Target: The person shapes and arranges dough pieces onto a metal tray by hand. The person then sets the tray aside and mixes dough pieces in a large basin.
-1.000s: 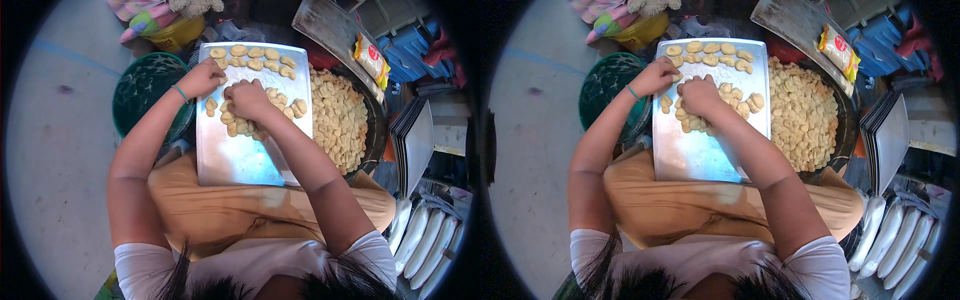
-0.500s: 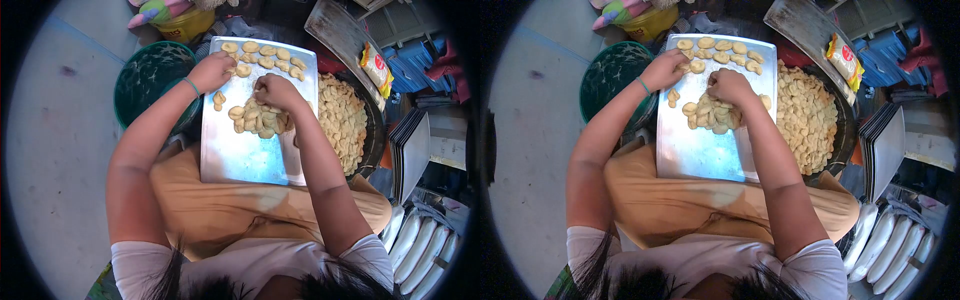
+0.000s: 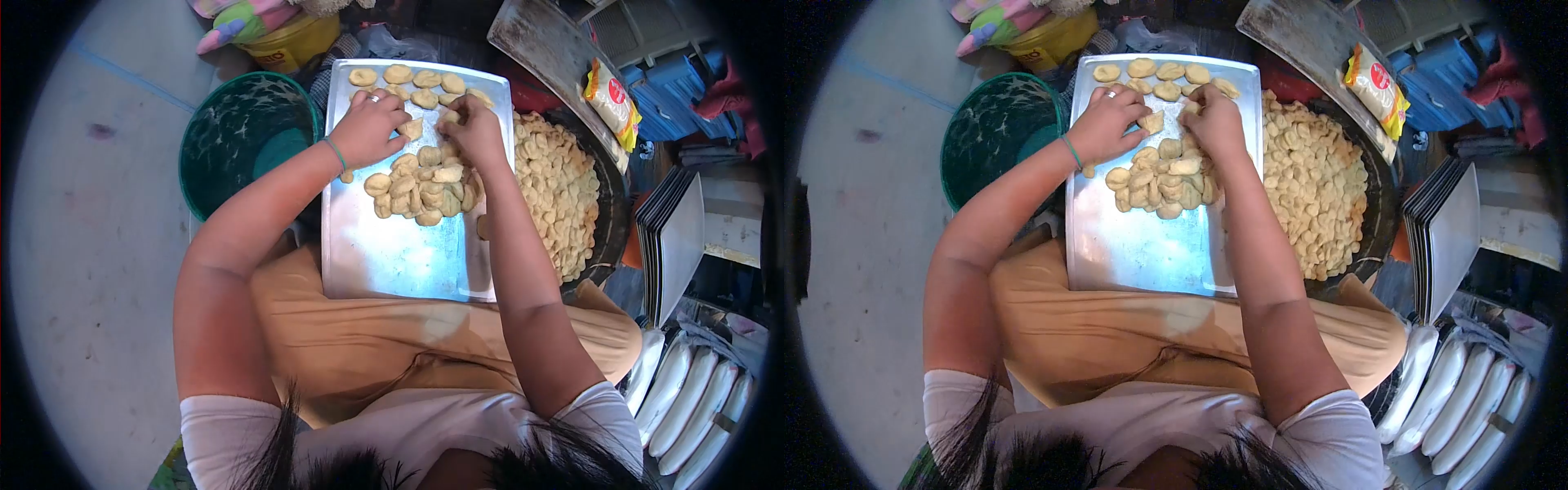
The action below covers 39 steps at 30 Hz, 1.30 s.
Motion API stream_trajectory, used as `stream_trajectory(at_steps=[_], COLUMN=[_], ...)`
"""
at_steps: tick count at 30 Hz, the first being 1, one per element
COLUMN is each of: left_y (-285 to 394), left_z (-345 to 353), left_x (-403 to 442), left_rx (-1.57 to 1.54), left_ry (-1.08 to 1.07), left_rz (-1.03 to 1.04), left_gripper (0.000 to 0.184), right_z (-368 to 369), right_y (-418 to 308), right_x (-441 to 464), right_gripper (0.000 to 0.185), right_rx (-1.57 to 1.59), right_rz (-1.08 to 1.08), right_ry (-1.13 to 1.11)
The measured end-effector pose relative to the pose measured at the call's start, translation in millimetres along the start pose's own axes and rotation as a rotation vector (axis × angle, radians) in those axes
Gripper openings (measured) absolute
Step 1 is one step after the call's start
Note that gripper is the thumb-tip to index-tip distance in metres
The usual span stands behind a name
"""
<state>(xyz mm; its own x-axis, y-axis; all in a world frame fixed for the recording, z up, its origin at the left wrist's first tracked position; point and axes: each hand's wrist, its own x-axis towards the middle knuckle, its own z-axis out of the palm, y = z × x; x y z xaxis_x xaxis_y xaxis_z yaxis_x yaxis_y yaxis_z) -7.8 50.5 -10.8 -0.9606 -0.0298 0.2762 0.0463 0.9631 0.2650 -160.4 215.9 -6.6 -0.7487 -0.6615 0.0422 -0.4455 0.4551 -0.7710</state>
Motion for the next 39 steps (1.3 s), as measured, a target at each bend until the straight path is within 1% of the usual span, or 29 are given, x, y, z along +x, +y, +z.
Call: stream_trajectory(at_steps=[1,2,4,7,10,11,14,15,17,18,19,20,23,26,27,30,32,33,36,39], left_y=[2.1,4.6,2.3,3.0,3.0,2.8,7.2,11.3,20.9,23.4,25.8,26.1,25.6,25.4,25.8,19.0,11.4,6.5,-1.7,5.3], left_z=[0.7,1.6,10.0,20.8,27.1,28.2,28.4,26.7,25.5,29.2,32.3,34.2,30.5,24.4,21.0,3.7,-12.0,-24.0,-63.8,-78.7], left_x=[1.8,4.2,10.8,23.7,32.0,33.8,29.8,29.4,30.3,30.7,32.2,33.4,35.9,31.8,30.0,20.5,14.1,11.2,-2.0,-19.3], left_rx=[0.002,0.003,0.066,0.105,0.100,0.098,0.098,0.094,0.084,0.081,0.079,0.081,0.080,0.039,0.025,-0.017,-0.067,-0.128,-0.189,-0.126], left_ry=[-0.014,-0.027,0.023,0.074,0.063,0.050,0.102,0.106,0.108,0.076,0.047,0.021,0.045,0.025,0.019,-0.007,-0.030,-0.170,-0.538,-0.626], left_rz=[0.007,0.015,0.051,0.051,0.015,0.003,0.043,0.099,0.208,0.200,0.192,0.184,0.189,0.161,0.160,0.140,0.111,0.031,-0.091,-0.183], left_gripper=[0.023,0.022,0.022,0.022,0.024,0.024,0.029,0.029,0.030,0.029,0.029,0.028,0.024,0.020,0.019,0.017,0.017,0.019,0.030,0.042], right_z=[0.3,-1.3,-4.5,-4.7,-3.7,-8.3,-16.8,-28.2,-29.2,-30.0,-32.6,-34.8,-42.4,-40.5,-38.8,-40.7,-40.6,-40.6,-44.3,-42.9], right_y=[8.7,15.7,24.7,33.7,27.7,25.2,24.1,12.3,12.7,13.7,16.2,23.0,52.7,61.6,58.9,52.0,46.8,44.5,38.4,32.7], right_x=[-0.3,-3.1,-9.3,-8.7,-4.6,-6.7,-12.3,-18.1,-25.6,-28.6,-27.9,-26.2,-15.7,-11.8,-12.3,-19.5,-26.6,-28.6,-24.1,-26.8], right_gripper=[0.031,0.030,0.029,0.027,0.029,0.031,0.034,0.035,0.035,0.036,0.032,0.032,0.029,0.027,0.029,0.033,0.034,0.034,0.033,0.032], right_rx=[0.022,-0.024,-0.118,0.241,0.127,-0.070,-0.043,-0.110,-0.152,-0.173,-0.147,-0.075,0.125,-0.169,-0.250,-0.227,-0.290,-0.320,-0.352,-0.304], right_rz=[-0.014,-0.076,-0.200,0.152,0.055,-0.075,-0.032,0.062,0.042,0.035,0.022,0.049,0.101,0.076,0.100,-0.023,-0.118,-0.164,0.025,-0.071], right_ry=[0.010,0.027,0.062,0.030,-0.012,0.003,0.107,-0.009,-0.202,-0.298,-0.319,-0.236,-0.016,0.036,0.048,0.146,0.068,0.029,-0.067,0.055])
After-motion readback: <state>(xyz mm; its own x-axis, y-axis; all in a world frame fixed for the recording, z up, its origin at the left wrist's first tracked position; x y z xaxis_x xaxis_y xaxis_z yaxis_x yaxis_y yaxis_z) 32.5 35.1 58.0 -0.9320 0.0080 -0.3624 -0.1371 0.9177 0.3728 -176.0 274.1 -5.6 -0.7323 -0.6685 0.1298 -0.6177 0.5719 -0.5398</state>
